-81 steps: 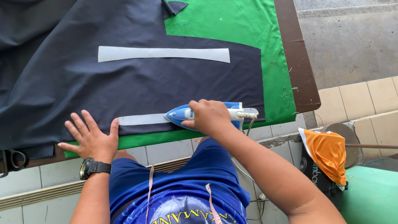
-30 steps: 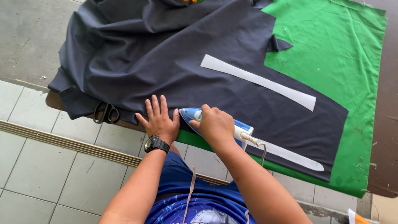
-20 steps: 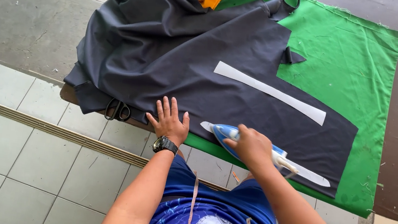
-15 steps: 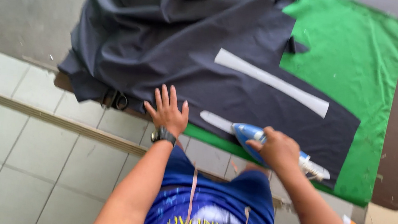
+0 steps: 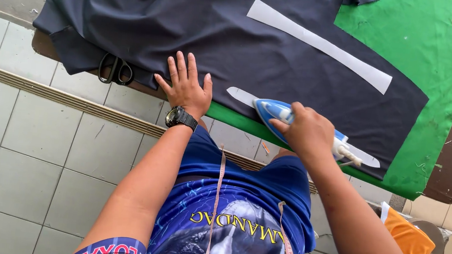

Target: Ironing white fabric strips onto a larger piece of dark fabric to fuse them together.

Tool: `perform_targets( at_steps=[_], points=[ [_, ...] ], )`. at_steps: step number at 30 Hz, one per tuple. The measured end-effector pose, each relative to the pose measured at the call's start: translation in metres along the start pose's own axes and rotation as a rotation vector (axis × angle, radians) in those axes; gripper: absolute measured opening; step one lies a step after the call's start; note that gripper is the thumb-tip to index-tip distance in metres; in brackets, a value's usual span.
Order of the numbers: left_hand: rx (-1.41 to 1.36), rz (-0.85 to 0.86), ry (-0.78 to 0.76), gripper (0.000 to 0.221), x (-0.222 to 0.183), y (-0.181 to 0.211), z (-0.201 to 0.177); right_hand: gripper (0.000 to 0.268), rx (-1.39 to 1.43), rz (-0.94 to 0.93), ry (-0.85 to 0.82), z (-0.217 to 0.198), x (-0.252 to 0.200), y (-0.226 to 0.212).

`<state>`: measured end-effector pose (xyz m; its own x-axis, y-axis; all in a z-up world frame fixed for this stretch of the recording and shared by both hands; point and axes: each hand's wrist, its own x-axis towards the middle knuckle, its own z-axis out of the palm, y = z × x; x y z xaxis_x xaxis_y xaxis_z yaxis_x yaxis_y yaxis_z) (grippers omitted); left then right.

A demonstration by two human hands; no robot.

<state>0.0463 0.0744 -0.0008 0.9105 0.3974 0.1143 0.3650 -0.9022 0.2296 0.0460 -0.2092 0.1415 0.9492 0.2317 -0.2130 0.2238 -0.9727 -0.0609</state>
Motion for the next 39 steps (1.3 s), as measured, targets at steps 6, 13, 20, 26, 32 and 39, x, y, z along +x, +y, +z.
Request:
perform_targets(
  at_steps=[6, 13, 20, 26, 32, 39],
  points=[
    [-0.036, 0.012, 0.031, 0.065, -0.001, -0.002, 0.002, 0.055, 0.033, -0.101, 0.118, 0.014, 0.028, -0.049],
    [-0.015, 0.024, 0.088, 0.064, -0.002, -0.007, 0.013, 0.047, 0.135, -0.105, 0.047, 0.012, 0.061, -0.096],
    [0.108, 0.107, 0.164, 0.065, 0.003, -0.018, 0.018, 0.050, 0.225, -0.078, 0.089, 0.031, 0.085, -0.116],
    [0.044, 0.137, 0.118, 0.065, 0.004, -0.014, 0.008, 0.047, 0.278, -0.086, 0.134, 0.012, 0.054, -0.077],
    [-0.032, 0.243, 0.103, 0.068, -0.007, 0.012, 0.004, 0.052, 0.237, -0.064, 0.109, 0.001, 0.012, 0.002],
    [-0.158, 0.740, -0.163, 0.079, -0.086, 0.102, 0.004, 0.055, 0.118, 0.008, 0.093, -0.005, -0.027, 0.085]
  ],
)
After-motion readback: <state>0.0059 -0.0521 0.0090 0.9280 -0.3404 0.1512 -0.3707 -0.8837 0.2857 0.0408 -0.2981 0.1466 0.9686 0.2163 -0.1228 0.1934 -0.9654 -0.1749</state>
